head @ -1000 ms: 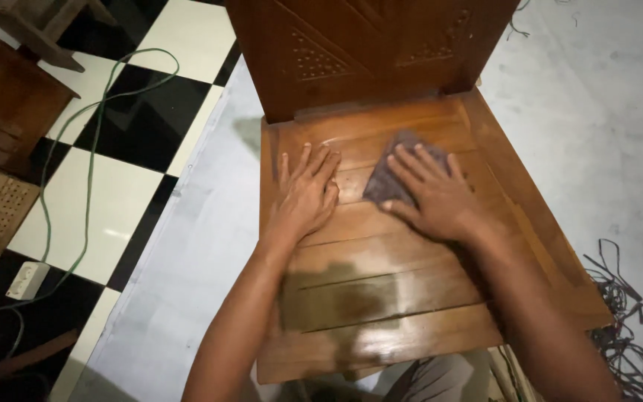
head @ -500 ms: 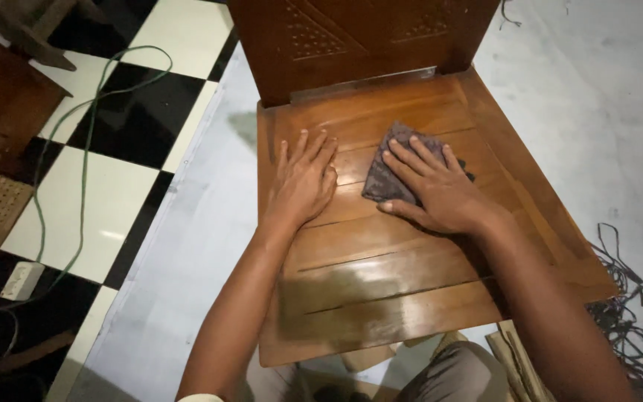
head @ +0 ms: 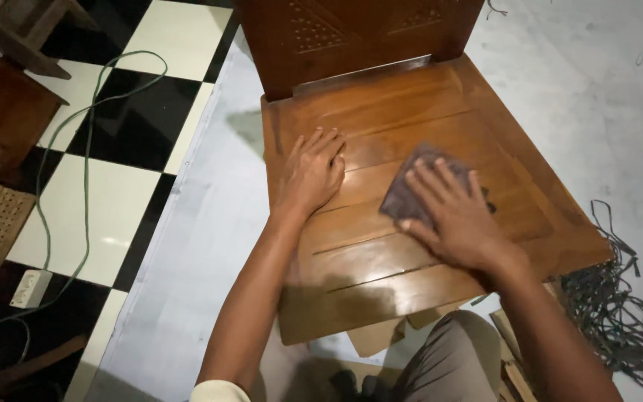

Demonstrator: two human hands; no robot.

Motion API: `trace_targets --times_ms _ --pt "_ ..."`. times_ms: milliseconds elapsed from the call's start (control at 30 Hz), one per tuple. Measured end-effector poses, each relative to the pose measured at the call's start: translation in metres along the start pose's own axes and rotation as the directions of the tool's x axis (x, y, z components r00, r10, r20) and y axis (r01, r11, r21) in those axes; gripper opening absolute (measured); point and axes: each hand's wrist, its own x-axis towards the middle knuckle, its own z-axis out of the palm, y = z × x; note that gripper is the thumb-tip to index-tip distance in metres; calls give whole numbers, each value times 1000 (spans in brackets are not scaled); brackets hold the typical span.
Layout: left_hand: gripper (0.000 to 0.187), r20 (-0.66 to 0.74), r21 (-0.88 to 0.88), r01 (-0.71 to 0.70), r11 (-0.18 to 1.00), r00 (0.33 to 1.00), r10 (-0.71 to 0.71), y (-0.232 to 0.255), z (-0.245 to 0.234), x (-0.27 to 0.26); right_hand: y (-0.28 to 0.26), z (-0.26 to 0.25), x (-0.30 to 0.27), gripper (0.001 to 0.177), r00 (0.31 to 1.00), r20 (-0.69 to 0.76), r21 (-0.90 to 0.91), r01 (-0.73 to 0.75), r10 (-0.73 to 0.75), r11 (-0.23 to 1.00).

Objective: The person sands and polishes a wooden chair using a piece of sandpaper.

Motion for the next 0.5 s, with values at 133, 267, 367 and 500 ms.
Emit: trace_targets --times_ms 133,267,367,500 --pt "42 96 14 -62 998 994 60 21 -19 -20 -16 1 -24 88 998 26 18 58 -58 998" --pt "54 119 -7 -122 993 985 122 36 -38 -74 5 1 -26 87 995 -17 7 -98 98 995" --pt "67 156 -71 -108 992 981 118 53 -60 -115 5 4 -17 82 958 -37 37 -283 285 958" --pt "66 146 -58 -12 998 989 20 68 -72 -155 -38 17 5 86 975 -69 17 -208 209 978"
